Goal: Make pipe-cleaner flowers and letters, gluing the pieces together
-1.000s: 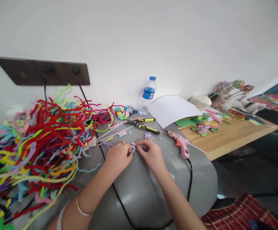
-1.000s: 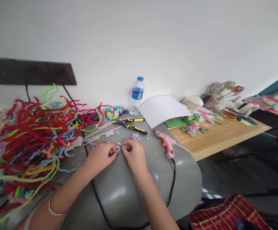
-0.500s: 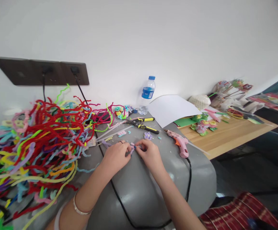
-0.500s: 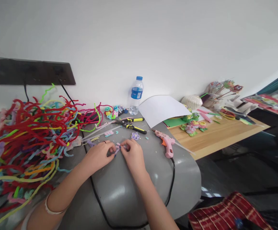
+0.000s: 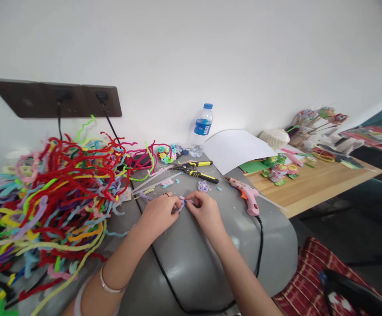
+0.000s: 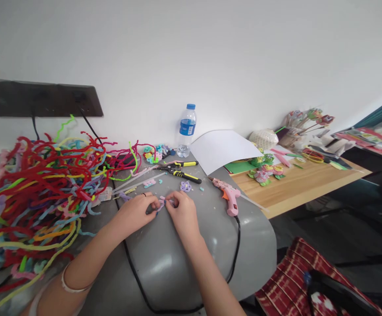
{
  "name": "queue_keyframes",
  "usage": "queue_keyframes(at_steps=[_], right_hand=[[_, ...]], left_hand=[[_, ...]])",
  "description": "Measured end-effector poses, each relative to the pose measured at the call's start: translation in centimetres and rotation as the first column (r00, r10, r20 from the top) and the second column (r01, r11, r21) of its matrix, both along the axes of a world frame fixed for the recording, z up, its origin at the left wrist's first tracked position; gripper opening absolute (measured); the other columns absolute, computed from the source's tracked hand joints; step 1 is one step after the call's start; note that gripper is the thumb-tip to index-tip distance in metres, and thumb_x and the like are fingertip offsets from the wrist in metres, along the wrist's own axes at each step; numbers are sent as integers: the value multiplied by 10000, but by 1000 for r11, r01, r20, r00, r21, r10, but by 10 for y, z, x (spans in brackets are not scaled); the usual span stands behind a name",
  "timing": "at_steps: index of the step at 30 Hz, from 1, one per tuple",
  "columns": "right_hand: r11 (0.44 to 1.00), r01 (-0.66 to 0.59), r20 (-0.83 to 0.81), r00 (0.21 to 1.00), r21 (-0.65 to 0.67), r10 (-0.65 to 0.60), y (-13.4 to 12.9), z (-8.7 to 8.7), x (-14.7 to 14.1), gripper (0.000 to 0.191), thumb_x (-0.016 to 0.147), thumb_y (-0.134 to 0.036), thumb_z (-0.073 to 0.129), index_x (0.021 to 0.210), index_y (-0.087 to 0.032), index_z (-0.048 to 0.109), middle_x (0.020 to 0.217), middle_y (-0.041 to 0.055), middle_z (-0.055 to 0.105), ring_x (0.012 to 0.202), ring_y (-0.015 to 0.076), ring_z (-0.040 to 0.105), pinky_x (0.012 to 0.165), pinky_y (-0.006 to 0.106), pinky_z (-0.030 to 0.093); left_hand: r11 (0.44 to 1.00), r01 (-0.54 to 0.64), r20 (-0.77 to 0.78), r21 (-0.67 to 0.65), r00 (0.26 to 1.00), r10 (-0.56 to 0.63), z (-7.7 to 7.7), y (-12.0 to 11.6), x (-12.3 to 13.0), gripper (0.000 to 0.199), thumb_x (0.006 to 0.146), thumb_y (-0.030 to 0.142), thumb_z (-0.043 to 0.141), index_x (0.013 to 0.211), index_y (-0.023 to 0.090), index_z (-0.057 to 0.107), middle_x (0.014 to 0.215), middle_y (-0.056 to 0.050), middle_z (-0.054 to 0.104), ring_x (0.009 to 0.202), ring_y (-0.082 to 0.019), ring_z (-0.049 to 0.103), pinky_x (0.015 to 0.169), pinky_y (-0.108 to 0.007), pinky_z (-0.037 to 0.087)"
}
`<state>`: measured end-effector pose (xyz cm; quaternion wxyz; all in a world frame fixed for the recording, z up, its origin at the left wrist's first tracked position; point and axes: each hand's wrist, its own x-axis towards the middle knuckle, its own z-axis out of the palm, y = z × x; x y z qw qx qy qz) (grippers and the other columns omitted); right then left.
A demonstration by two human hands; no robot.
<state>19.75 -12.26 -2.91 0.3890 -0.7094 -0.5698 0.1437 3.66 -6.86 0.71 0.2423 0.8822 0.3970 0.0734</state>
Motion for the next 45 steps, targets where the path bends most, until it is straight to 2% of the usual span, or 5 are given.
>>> queue_keyframes(at_steps=[9, 21, 27, 32, 45], right_hand=[[1000, 2, -9, 1000, -7, -2, -1, 0, 0, 147, 756, -211, 568, 744, -186, 713, 602, -30, 447, 574, 146, 443, 567, 245, 297], [1000, 5, -4, 1000, -3, -5, -1, 0, 0, 155, 762, -221, 564, 750, -187, 715, 606, -26, 468, 570, 146, 440, 565, 246, 301], [1000, 10, -5, 1000, -4, -10, 0, 1, 0, 142, 750, -212, 572, 736, -187, 712, 590, -35, 449, 558, 143, 435, 555, 245, 291], [1000, 14, -6, 1000, -2, -14, 0, 2, -1, 141, 749, -207, 569, 730, -188, 707, 593, -34, 447, 562, 143, 430, 559, 245, 291], [999, 16, -5, 1000, -28, -16, -1, 4, -1, 145, 753, -221, 575, 746, -187, 716, 590, -39, 429, 566, 144, 434, 563, 243, 300]], left_hand=[[1000, 2, -7, 9, 1000, -2, 2, 0, 0, 216, 828, 102, 553, 938, 218, 697, 991, -29, 715, 937, -215, 675, 774, -287, 471], [1000, 23, 2, 20, 1000, -23, -2, 4, -2, 270, 890, 111, 495, 951, 233, 729, 977, -20, 708, 773, -165, 680, 687, -266, 457], [999, 15, 1, 40, 1000, -15, 1, 3, -2, 189, 833, 131, 568, 948, 222, 687, 994, -29, 718, 949, -214, 679, 787, -285, 477], [997, -29, -20, 68, 999, 30, -2, -3, 4, 120, 864, 198, 560, 937, 212, 654, 971, -45, 716, 897, -228, 682, 754, -308, 486], [997, -13, -30, 82, 999, 16, -1, -2, 5, 265, 886, 109, 485, 941, 251, 701, 991, -27, 709, 851, -191, 689, 745, -279, 476]])
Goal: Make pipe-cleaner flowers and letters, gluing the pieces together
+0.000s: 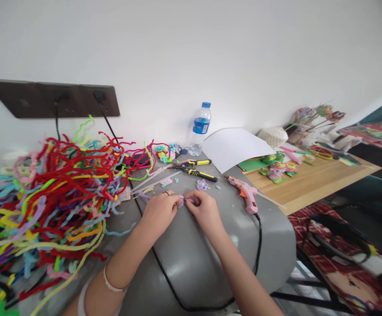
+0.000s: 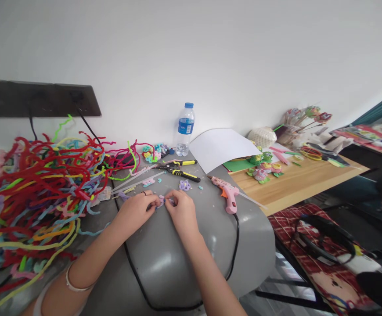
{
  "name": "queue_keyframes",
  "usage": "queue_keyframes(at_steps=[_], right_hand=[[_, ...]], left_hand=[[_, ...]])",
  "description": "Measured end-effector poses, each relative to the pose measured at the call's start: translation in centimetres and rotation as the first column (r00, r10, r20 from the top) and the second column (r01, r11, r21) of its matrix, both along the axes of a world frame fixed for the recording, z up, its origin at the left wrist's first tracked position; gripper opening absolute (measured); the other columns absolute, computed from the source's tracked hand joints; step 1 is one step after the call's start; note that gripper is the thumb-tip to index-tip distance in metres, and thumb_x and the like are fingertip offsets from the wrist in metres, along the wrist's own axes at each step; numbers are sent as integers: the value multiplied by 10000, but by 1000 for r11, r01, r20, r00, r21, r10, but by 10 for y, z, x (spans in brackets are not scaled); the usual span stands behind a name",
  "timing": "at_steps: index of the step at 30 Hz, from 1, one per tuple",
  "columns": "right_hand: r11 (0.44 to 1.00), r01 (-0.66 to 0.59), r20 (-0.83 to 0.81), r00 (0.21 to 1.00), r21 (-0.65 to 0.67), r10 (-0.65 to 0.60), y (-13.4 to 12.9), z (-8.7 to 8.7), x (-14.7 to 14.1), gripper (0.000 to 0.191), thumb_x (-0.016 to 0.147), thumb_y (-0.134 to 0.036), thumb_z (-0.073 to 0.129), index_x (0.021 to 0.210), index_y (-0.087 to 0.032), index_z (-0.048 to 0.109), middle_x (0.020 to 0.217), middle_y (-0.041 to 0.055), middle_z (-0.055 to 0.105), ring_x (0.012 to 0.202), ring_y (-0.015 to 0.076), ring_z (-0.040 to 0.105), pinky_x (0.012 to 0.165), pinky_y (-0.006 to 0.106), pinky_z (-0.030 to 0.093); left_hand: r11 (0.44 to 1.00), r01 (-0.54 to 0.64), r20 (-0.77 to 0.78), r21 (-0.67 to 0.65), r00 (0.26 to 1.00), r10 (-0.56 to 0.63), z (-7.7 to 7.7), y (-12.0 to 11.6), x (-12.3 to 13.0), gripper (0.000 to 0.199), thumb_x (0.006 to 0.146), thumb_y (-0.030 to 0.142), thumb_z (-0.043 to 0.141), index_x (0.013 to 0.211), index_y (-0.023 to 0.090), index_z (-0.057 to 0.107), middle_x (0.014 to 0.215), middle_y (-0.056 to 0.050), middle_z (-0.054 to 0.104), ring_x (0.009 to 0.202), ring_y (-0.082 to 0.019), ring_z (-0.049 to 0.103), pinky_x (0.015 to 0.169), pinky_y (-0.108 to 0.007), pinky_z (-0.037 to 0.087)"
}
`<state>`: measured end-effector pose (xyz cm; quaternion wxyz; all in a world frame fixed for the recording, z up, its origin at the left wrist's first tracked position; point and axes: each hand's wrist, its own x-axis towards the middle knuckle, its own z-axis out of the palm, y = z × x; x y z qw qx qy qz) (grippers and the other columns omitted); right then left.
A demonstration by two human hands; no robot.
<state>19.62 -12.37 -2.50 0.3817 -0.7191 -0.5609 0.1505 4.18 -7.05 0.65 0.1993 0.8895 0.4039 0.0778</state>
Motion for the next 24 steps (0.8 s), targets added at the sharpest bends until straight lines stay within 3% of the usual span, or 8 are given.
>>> queue_keyframes(at_steps=[11, 24], right_hand=[[1000, 1, 1, 1000, 22, -1, 1, -2, 1, 131, 740, -215, 576, 720, -193, 704, 590, -34, 446, 567, 146, 437, 556, 242, 294], [999, 2, -90, 996, 42, 2, 0, -1, 3, 139, 732, -246, 578, 719, -191, 705, 564, -49, 393, 552, 139, 402, 558, 250, 289]], left_hand=[[999, -30, -33, 18, 999, 31, -3, -2, 3, 145, 878, 166, 529, 937, 218, 652, 921, -44, 736, 882, -229, 693, 770, -311, 474], [999, -15, 68, -33, 998, 17, 0, 1, -1, 162, 840, 132, 563, 866, 229, 691, 895, -23, 737, 850, -206, 688, 752, -291, 470]])
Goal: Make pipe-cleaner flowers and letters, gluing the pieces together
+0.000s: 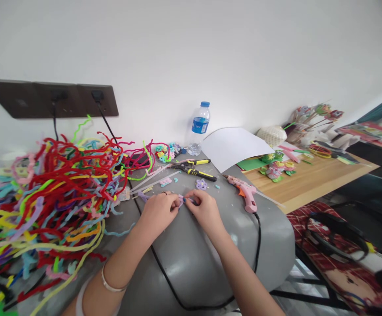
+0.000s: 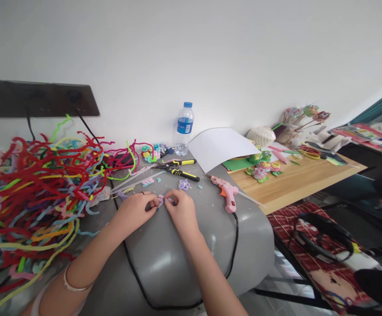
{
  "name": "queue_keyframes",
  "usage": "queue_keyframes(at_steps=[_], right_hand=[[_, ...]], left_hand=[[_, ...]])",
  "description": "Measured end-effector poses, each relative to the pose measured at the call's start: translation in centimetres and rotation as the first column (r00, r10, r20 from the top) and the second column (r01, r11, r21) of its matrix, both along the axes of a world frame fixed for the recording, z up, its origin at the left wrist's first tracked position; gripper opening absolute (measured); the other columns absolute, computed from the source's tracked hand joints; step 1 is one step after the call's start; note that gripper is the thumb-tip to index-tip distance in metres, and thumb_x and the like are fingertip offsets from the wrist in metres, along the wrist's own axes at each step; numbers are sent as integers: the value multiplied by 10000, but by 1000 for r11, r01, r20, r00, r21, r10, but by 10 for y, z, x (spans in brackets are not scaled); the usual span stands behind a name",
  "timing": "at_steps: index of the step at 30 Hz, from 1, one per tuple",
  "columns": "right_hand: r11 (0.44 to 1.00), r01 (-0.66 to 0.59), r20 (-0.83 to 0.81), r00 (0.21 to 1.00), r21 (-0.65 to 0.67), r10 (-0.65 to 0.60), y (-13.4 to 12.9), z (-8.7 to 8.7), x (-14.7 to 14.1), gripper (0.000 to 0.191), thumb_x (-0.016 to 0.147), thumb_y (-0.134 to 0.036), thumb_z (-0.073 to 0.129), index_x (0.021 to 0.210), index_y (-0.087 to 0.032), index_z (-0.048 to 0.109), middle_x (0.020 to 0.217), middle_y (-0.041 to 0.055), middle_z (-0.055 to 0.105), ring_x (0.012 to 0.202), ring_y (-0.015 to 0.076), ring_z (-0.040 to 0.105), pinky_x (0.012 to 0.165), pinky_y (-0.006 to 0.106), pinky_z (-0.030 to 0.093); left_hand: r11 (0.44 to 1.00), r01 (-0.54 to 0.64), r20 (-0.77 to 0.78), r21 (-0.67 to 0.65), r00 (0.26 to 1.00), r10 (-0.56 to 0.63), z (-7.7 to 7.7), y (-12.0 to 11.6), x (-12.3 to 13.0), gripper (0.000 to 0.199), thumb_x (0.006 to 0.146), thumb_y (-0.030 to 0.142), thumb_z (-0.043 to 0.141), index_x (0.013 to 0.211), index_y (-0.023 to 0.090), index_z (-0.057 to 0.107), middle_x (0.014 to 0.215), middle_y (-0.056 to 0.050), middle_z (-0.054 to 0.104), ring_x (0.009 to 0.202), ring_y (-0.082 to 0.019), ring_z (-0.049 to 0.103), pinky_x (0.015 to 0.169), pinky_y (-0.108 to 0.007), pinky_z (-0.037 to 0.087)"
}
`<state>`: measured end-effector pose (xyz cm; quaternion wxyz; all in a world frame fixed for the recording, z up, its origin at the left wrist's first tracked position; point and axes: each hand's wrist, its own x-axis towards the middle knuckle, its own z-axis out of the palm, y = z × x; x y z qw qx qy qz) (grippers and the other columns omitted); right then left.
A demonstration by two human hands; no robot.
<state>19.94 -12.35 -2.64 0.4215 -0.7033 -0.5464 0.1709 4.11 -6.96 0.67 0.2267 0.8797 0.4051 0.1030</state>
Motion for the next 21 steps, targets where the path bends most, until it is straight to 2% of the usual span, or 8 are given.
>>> queue_keyframes(at_steps=[6, 13, 21], right_hand=[[999, 23, -88, 996, 29, -20, -1, -1, 12, 219, 792, -306, 547, 817, -162, 711, 555, -72, 314, 525, 126, 365, 540, 243, 307], [1000, -7, -56, 998, 28, 9, -3, -4, 6, 165, 718, -233, 581, 752, -188, 736, 582, -49, 395, 562, 135, 400, 559, 250, 300], [1000, 6, -24, 1000, 15, -6, 0, -3, 5, 156, 737, -240, 570, 752, -181, 714, 587, -47, 406, 562, 135, 397, 561, 252, 285]], left_hand=[[1000, -7, -13, -3, 1000, 7, 2, -1, 0, 159, 829, 125, 572, 875, 230, 683, 891, -24, 738, 855, -199, 682, 739, -280, 460], [1000, -9, -3, 11, 1000, 9, -2, 0, -1, 132, 838, 147, 573, 864, 230, 673, 884, -26, 737, 846, -206, 681, 735, -285, 460], [1000, -3, 0, 15, 1000, 3, -2, 0, 0, 142, 834, 140, 564, 863, 227, 672, 892, -24, 740, 847, -204, 680, 730, -286, 457]])
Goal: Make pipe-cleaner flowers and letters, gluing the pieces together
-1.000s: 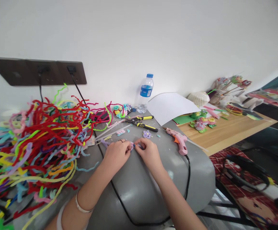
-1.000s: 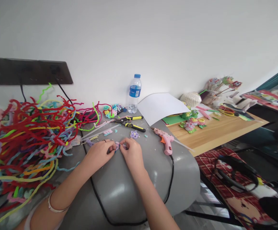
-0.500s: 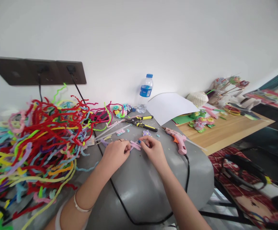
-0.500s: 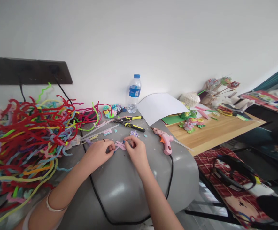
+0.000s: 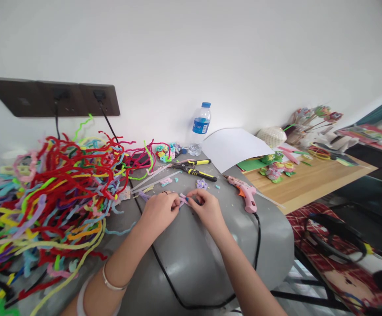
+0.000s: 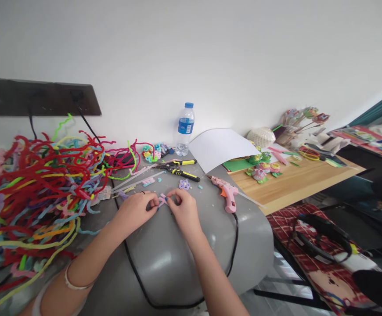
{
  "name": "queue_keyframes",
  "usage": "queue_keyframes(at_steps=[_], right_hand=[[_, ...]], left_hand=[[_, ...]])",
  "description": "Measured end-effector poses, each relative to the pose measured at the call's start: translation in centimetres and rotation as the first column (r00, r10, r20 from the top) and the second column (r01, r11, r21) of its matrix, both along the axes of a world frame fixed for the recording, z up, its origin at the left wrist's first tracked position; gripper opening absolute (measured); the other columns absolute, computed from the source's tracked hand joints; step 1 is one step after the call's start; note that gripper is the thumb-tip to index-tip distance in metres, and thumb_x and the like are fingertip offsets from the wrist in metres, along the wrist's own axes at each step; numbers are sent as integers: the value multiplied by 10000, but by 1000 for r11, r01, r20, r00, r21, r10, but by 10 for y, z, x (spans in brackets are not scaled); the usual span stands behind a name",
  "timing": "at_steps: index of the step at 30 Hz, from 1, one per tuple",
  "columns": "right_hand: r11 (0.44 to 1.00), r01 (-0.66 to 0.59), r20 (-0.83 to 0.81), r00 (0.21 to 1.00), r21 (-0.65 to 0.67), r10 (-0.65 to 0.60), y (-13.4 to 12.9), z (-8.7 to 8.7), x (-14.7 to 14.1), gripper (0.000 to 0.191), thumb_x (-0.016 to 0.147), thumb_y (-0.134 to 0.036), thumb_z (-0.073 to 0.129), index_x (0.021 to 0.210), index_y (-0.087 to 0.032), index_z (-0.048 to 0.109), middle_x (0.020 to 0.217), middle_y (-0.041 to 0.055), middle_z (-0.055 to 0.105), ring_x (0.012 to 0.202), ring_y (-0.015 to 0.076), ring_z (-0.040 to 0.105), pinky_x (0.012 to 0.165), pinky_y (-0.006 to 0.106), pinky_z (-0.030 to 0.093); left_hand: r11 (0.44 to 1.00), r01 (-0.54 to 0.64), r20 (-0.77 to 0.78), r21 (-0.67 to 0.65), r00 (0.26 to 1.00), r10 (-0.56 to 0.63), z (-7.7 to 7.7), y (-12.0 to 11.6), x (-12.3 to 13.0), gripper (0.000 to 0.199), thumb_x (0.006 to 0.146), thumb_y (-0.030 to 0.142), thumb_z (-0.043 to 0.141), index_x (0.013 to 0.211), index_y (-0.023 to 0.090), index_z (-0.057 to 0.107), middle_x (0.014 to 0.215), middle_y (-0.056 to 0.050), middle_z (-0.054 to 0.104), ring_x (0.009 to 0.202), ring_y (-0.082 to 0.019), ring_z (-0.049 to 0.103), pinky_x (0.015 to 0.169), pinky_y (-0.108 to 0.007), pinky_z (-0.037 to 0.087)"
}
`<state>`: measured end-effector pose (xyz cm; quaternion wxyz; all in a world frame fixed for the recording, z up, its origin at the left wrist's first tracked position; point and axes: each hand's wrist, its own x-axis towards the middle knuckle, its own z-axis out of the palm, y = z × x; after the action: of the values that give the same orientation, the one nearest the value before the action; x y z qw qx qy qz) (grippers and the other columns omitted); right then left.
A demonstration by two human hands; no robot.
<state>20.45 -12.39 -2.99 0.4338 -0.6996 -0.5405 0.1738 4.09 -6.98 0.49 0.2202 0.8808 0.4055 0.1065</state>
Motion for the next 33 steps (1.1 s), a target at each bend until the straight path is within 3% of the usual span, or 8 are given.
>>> queue_keyframes(at_steps=[33], right_hand=[[1000, -8, -3, 1000, 1, 8, -1, -1, -3, 48, 713, -230, 600, 680, -200, 583, 588, -62, 388, 568, 126, 388, 560, 238, 277]], left_hand=[[999, -28, 6, -35, 1000, 29, -3, 0, 1, 165, 828, 127, 574, 853, 227, 703, 873, -19, 753, 841, -204, 683, 722, -282, 428]])
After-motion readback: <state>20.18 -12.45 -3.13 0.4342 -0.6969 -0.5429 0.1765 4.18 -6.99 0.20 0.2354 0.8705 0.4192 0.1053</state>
